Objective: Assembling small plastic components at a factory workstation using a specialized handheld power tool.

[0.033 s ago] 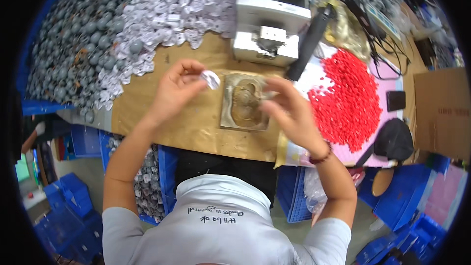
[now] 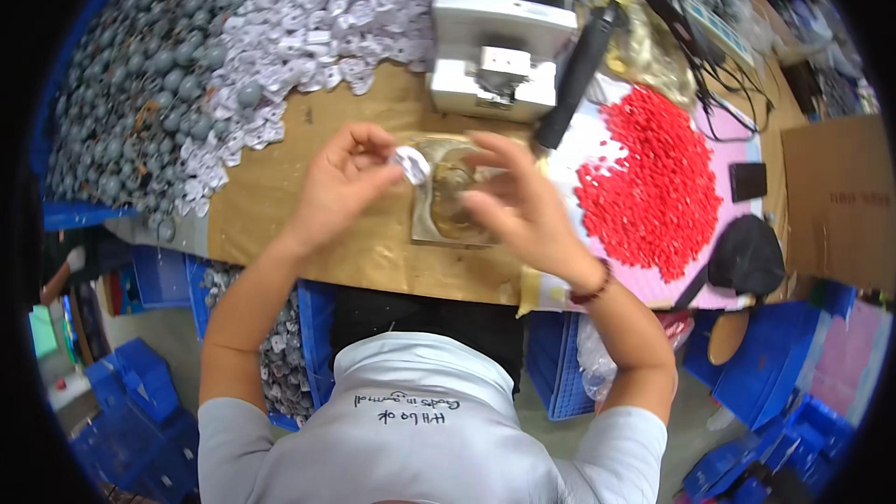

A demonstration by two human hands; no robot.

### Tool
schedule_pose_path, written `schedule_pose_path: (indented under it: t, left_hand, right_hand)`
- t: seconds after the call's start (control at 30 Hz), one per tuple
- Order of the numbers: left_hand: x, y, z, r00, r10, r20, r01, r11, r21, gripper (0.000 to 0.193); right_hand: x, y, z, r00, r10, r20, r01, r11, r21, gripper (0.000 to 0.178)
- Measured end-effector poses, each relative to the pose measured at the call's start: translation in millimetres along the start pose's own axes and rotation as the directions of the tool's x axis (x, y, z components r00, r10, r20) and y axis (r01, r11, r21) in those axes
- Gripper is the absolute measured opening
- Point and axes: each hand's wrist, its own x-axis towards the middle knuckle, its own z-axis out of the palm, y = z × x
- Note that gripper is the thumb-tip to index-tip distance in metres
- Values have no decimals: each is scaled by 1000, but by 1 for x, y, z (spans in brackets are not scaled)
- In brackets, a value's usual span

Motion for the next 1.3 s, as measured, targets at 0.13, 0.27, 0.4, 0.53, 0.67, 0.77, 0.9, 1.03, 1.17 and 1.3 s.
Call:
schedule_pose_path:
  t: [0.13, 0.27, 0.4, 0.53, 0.67, 0.77, 0.9, 1.03, 1.17, 1.3]
  left_hand:
    - [-15, -2, 28, 982, 32, 188, -70, 977, 200, 24]
    - [-11, 10, -38, 963, 246, 106, -220, 501, 837, 30]
    - [0, -19, -173, 914, 321, 249, -154, -293, 944, 35]
    - [6, -39, -216, 945, 275, 179, -114, -235, 965, 32]
    - [9, -36, -191, 966, 242, 89, -69, -87, 994, 29]
    - [-5, -37, -181, 974, 225, 27, -57, 128, 990, 28]
    - [-18, -27, -137, 982, 149, 117, -144, 190, 971, 29]
    - [-16, -13, -52, 989, 110, 99, -141, 506, 851, 25]
    - [-5, 0, 32, 894, 227, 385, -446, 501, 741, 24]
    - [15, -34, 51, 852, 253, 459, -524, 403, 751, 23]
  right_hand:
    - [0, 6, 23, 985, 103, 142, -142, 943, 301, 34]
    - [-63, 7, -10, 867, 259, 426, -321, 944, 81, 20]
    - [-158, 79, -29, 713, 193, 674, -28, 968, -248, 14]
    - [-224, 115, -95, 515, 748, 419, 50, 462, -886, 16]
    - [-326, 164, -168, 598, 801, 35, -25, 62, -998, 22]
    - [-341, 172, -186, 620, 784, -34, -25, -23, -999, 25]
    - [-229, 84, -149, 459, 823, 334, -242, 478, -845, 30]
    - [-130, -14, -117, 820, 419, 391, -294, 893, -340, 24]
    - [-62, -13, -137, 999, -45, -15, 21, 696, -717, 11]
    - [-10, 25, -164, 975, -221, -1, 70, 311, -948, 12]
